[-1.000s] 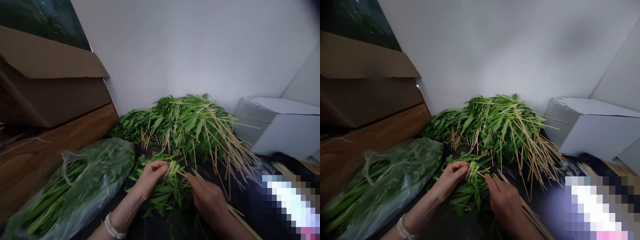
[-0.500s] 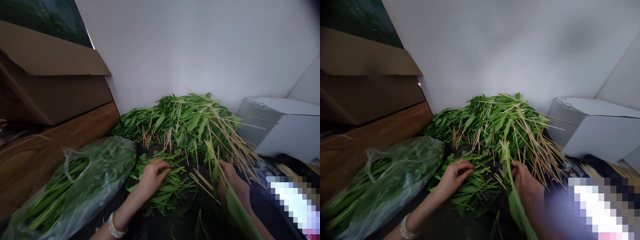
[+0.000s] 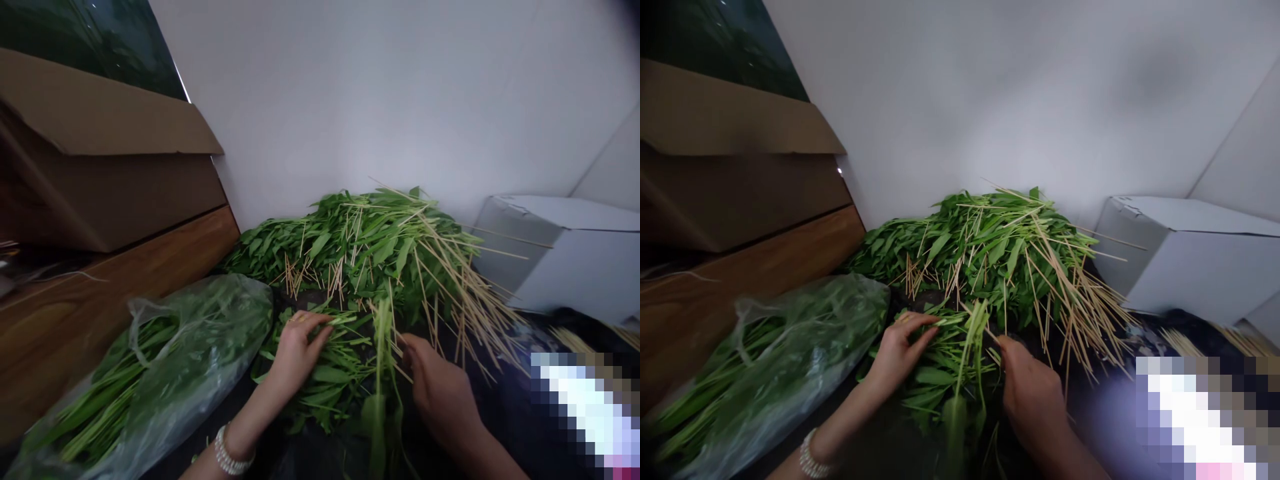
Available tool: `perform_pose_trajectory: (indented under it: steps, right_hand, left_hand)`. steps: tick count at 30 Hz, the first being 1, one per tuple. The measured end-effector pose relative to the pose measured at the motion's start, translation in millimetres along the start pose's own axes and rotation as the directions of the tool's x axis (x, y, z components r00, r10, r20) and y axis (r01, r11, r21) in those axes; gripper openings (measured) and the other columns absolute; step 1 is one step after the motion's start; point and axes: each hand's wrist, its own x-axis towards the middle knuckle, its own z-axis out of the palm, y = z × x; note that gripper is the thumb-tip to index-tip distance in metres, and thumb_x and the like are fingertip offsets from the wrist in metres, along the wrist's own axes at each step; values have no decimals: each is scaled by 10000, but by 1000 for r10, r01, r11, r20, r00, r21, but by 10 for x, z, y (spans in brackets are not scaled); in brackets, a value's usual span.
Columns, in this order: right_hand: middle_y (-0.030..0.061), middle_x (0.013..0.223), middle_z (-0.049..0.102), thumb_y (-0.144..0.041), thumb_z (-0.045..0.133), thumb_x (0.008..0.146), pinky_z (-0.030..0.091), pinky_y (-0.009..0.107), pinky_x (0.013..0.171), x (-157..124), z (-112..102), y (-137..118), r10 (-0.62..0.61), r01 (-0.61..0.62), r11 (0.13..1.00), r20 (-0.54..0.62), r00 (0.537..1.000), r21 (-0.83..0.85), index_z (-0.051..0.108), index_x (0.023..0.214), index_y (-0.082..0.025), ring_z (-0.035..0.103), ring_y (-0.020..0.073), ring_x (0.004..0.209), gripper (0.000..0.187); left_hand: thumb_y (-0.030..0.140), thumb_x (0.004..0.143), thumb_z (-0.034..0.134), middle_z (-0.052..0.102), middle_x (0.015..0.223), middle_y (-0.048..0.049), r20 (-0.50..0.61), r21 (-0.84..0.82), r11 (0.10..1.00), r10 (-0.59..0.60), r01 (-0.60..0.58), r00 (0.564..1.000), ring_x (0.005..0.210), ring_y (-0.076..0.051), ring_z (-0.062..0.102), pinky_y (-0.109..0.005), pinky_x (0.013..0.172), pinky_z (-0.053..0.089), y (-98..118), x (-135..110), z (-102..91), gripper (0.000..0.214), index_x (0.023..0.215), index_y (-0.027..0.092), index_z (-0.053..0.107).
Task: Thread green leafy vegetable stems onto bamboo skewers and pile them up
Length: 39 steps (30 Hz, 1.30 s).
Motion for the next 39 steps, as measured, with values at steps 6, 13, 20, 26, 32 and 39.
perform_pose_trajectory:
  steps: [6,13,20,26,32,39]
  right_hand:
    - [87,956,709,-57,333,889,529,229,665,-83,134,-54,-164,162,986,67,984,38,560,1115,-137,702,149,760,331]
    - [100,957,709,-58,331,896,545,252,743,-95,143,-77,-157,153,987,95,983,49,580,1108,-128,700,168,849,335]
    - [93,881,710,-40,329,880,548,232,724,-91,147,-78,-142,139,990,138,980,35,597,1087,-124,703,155,795,349]
    - [96,904,713,-39,327,874,557,245,726,-87,134,-89,-146,141,989,129,981,42,589,1103,-125,705,162,799,359]
    - [93,907,717,-34,325,866,557,243,733,-79,132,-106,-137,133,990,126,982,46,597,1102,-131,704,164,827,373]
    - [97,901,720,-31,331,857,566,249,709,-94,142,-100,-139,136,990,119,983,31,619,1087,-124,708,168,792,380]
  left_hand:
    - [343,767,703,764,853,-73,120,-576,731,-366,365,923,841,-202,681,-304,832,495,30,36,-20,291,976,140,707]
    - [330,643,810,763,837,-65,208,-687,561,-457,462,865,781,-169,680,-263,784,504,75,26,1,310,875,139,735]
    - [318,623,821,753,844,-55,141,-644,631,-457,432,878,770,-160,664,-245,757,494,96,19,4,283,834,145,747]
    - [355,689,781,764,866,-80,226,-687,559,-442,464,868,840,-195,682,-293,852,492,126,22,6,289,889,148,762]
    - [361,691,784,766,853,-86,252,-674,558,-443,485,860,811,-193,687,-297,852,498,125,22,11,294,886,142,768]
    - [348,675,792,762,812,-75,237,-660,580,-443,478,865,791,-190,677,-298,845,491,116,16,1,278,863,144,773]
